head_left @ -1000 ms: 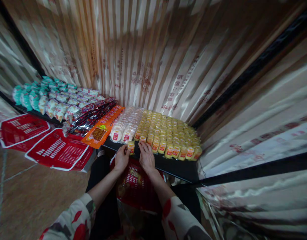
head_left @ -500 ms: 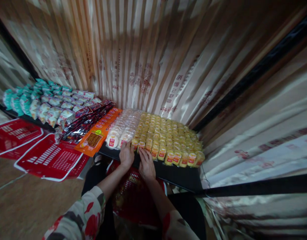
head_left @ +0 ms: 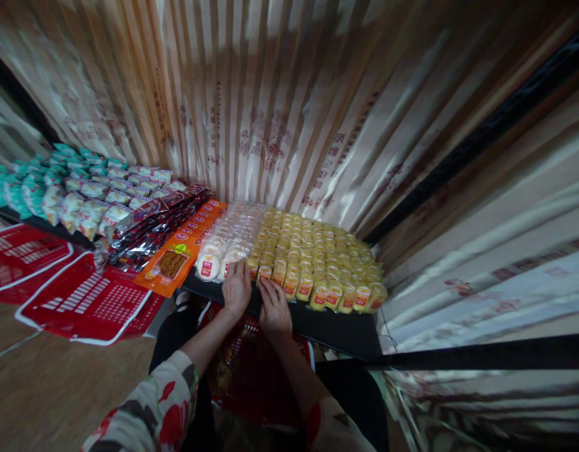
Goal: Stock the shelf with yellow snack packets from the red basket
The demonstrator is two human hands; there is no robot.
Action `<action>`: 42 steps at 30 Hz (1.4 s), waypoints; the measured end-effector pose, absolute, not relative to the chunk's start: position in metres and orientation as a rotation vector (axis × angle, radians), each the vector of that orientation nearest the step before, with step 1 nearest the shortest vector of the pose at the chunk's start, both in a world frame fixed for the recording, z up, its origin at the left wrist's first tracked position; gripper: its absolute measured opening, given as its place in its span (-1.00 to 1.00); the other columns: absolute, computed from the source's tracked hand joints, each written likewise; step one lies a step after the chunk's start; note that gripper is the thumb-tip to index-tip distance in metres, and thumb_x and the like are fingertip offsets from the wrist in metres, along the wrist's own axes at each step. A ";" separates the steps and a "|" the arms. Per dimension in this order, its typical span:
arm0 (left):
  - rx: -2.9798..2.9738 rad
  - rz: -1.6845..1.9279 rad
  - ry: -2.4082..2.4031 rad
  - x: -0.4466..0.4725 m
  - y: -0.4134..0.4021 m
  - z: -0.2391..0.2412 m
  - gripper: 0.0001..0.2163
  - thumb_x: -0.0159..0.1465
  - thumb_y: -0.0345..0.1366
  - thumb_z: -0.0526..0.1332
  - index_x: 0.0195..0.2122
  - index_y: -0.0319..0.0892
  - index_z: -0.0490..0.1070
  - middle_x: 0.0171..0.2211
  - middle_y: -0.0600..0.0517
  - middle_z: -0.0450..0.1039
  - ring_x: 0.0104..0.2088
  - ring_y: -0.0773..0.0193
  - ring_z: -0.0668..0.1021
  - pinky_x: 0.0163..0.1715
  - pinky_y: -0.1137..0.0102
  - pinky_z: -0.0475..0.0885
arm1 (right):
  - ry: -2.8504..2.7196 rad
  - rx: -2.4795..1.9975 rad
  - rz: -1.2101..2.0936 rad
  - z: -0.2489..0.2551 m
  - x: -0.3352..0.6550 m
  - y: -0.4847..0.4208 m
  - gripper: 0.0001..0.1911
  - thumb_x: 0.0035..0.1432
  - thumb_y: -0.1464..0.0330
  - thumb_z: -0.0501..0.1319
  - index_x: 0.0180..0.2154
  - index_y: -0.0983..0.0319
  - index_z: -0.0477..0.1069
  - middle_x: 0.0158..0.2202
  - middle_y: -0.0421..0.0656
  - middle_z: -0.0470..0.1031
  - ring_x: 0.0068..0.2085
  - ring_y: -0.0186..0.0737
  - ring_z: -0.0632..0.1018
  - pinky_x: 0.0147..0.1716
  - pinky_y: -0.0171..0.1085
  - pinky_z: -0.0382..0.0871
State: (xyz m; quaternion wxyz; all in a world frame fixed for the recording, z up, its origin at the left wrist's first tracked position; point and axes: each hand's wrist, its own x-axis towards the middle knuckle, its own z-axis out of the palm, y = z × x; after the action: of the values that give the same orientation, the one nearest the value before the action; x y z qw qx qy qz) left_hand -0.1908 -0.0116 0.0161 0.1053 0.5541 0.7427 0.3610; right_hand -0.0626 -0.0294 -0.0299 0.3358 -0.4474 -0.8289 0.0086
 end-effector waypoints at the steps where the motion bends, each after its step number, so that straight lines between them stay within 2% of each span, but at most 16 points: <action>1: 1.627 1.061 2.187 -0.191 -0.011 0.017 -0.64 0.31 -0.27 -0.04 0.13 -0.17 0.19 -0.02 -0.11 0.33 -0.02 0.18 0.42 -0.08 0.36 0.36 | -2.161 -1.165 0.014 -0.031 -0.062 -0.029 -0.35 0.03 0.63 -0.07 0.19 0.24 0.17 0.13 -0.10 0.32 0.17 -0.14 0.21 0.13 -0.07 0.24; 5: 1.650 1.057 2.183 -0.193 -0.006 0.020 -0.57 0.30 -0.28 -0.01 0.21 -0.14 0.07 -0.04 -0.08 0.34 -0.04 0.19 0.43 -0.13 0.38 0.37 | -2.192 -1.149 -0.014 -0.035 -0.060 -0.027 -0.35 0.05 0.61 -0.07 0.19 0.22 0.15 0.15 -0.12 0.30 0.17 -0.14 0.21 0.13 -0.08 0.25; 9: 1.746 0.927 2.215 -0.195 -0.001 0.023 -0.65 0.31 -0.29 -0.01 0.12 -0.02 0.23 -0.09 -0.04 0.32 -0.18 0.26 0.47 -0.29 0.45 0.38 | -2.193 -1.162 -0.036 -0.038 -0.060 -0.026 -0.37 0.07 0.61 -0.07 0.20 0.22 0.15 0.15 -0.13 0.29 0.18 -0.14 0.21 0.14 -0.10 0.25; 11: 1.809 0.883 2.188 -0.196 0.002 0.024 -0.68 0.30 -0.31 0.00 0.06 0.00 0.31 -0.12 -0.03 0.30 -0.21 0.28 0.46 -0.31 0.47 0.38 | -2.190 -1.162 -0.036 -0.038 -0.060 -0.026 -0.37 0.07 0.60 -0.07 0.20 0.21 0.15 0.15 -0.13 0.30 0.18 -0.14 0.22 0.13 -0.09 0.25; 14: 1.863 0.874 2.123 -0.197 0.006 0.024 -0.68 0.29 -0.36 0.01 0.05 -0.04 0.32 -0.14 -0.03 0.29 -0.20 0.31 0.46 -0.23 0.48 0.38 | -2.187 -1.173 -0.032 -0.038 -0.061 -0.026 -0.37 0.07 0.60 -0.07 0.19 0.20 0.15 0.15 -0.12 0.30 0.17 -0.15 0.22 0.13 -0.09 0.25; 18: 1.866 1.030 2.082 -0.197 0.008 0.019 -0.66 0.29 -0.38 0.00 0.10 -0.14 0.23 -0.10 -0.08 0.29 -0.10 0.24 0.43 -0.11 0.39 0.38 | -2.182 -1.187 -0.025 -0.037 -0.061 -0.027 -0.38 0.07 0.60 -0.06 0.19 0.20 0.17 0.14 -0.13 0.31 0.17 -0.16 0.23 0.14 -0.10 0.24; 21: 1.884 1.183 2.032 -0.197 0.005 0.012 -0.71 0.29 -0.37 0.01 0.04 -0.16 0.26 -0.07 -0.10 0.26 -0.07 0.22 0.42 -0.08 0.35 0.38 | -2.180 -1.195 -0.024 -0.036 -0.062 -0.028 -0.39 0.09 0.59 -0.07 0.18 0.19 0.17 0.14 -0.14 0.32 0.16 -0.16 0.24 0.13 -0.11 0.24; 25: 1.913 1.218 1.951 -0.195 0.005 0.007 -0.77 0.31 -0.34 0.01 -0.05 -0.17 0.32 -0.11 -0.09 0.28 -0.06 0.25 0.42 -0.03 0.39 0.36 | -2.177 -1.212 -0.020 -0.035 -0.062 -0.028 -0.39 0.08 0.60 -0.07 0.18 0.21 0.18 0.15 -0.15 0.30 0.16 -0.13 0.24 0.13 -0.10 0.23; 33: 1.906 1.173 1.947 -0.194 0.007 0.007 -0.78 0.29 -0.36 0.03 -0.07 -0.18 0.32 -0.11 -0.09 0.26 -0.08 0.23 0.43 -0.05 0.35 0.39 | -2.195 -1.234 0.001 -0.032 -0.064 -0.030 -0.38 0.04 0.60 -0.04 0.16 0.24 0.21 0.14 -0.12 0.31 0.16 -0.10 0.22 0.13 -0.08 0.21; 42: 2.018 1.217 1.904 -0.195 0.003 0.004 -0.78 0.29 -0.39 0.01 -0.08 -0.21 0.33 -0.10 -0.12 0.28 -0.08 0.22 0.43 -0.08 0.34 0.41 | -2.182 -1.226 0.014 -0.031 -0.066 -0.031 -0.43 0.11 0.57 -0.05 0.17 0.24 0.20 0.14 -0.11 0.31 0.15 -0.11 0.22 0.14 -0.07 0.19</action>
State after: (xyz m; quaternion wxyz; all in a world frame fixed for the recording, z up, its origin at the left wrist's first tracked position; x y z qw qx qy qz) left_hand -0.1949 0.0029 0.0037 0.0560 0.6649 0.6276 0.4010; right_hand -0.0660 -0.0308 -0.0309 0.3140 -0.4649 -0.8278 0.0053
